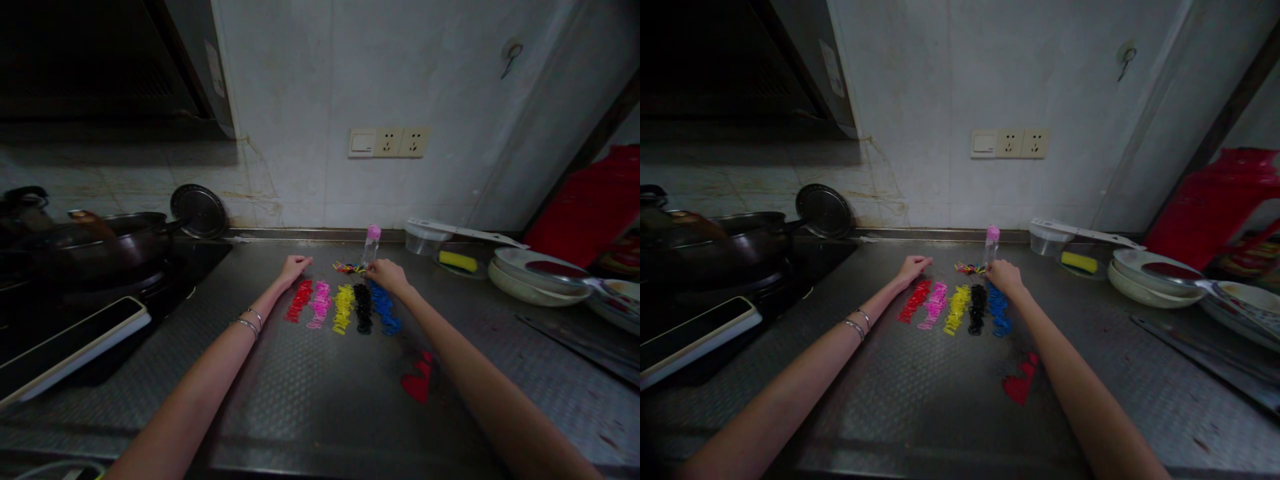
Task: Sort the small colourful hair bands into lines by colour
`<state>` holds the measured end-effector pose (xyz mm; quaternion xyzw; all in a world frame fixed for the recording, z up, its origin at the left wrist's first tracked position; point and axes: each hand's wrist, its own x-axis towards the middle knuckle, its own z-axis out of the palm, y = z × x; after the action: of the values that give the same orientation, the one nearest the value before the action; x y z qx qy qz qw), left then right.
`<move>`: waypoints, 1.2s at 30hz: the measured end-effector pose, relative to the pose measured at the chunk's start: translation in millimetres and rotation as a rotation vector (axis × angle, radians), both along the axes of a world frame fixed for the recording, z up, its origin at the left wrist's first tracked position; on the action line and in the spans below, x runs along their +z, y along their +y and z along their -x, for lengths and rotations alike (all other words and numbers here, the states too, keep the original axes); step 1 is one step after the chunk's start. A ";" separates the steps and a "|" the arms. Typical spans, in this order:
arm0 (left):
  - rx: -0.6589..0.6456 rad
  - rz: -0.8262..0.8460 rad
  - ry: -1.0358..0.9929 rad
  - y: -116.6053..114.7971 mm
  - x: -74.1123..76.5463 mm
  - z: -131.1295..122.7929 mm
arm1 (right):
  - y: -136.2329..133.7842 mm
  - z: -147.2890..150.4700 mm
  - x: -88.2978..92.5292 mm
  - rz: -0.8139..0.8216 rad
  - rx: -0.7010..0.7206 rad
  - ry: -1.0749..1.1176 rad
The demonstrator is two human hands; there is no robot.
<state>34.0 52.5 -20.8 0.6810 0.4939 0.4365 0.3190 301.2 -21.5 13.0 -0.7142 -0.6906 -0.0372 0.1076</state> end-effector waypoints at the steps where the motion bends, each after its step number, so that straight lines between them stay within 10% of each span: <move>1: -0.001 0.000 -0.005 0.1 0.0 0.1 | -1.4 -1.3 1.8 -0.006 0.002 0.010; 24: -0.024 -0.031 -0.009 1.2 -2.1 -0.8 | -41.7 0.6 5.5 0.024 0.192 0.150; 36: -0.078 -0.130 0.488 11.5 12.0 -30.3 | -49.3 -9.8 6.5 0.004 0.108 0.088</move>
<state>64.3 64.0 -8.7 0.8038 0.5006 0.2773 0.1626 310.9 -70.8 19.5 -0.6771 -0.7229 0.0013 0.1381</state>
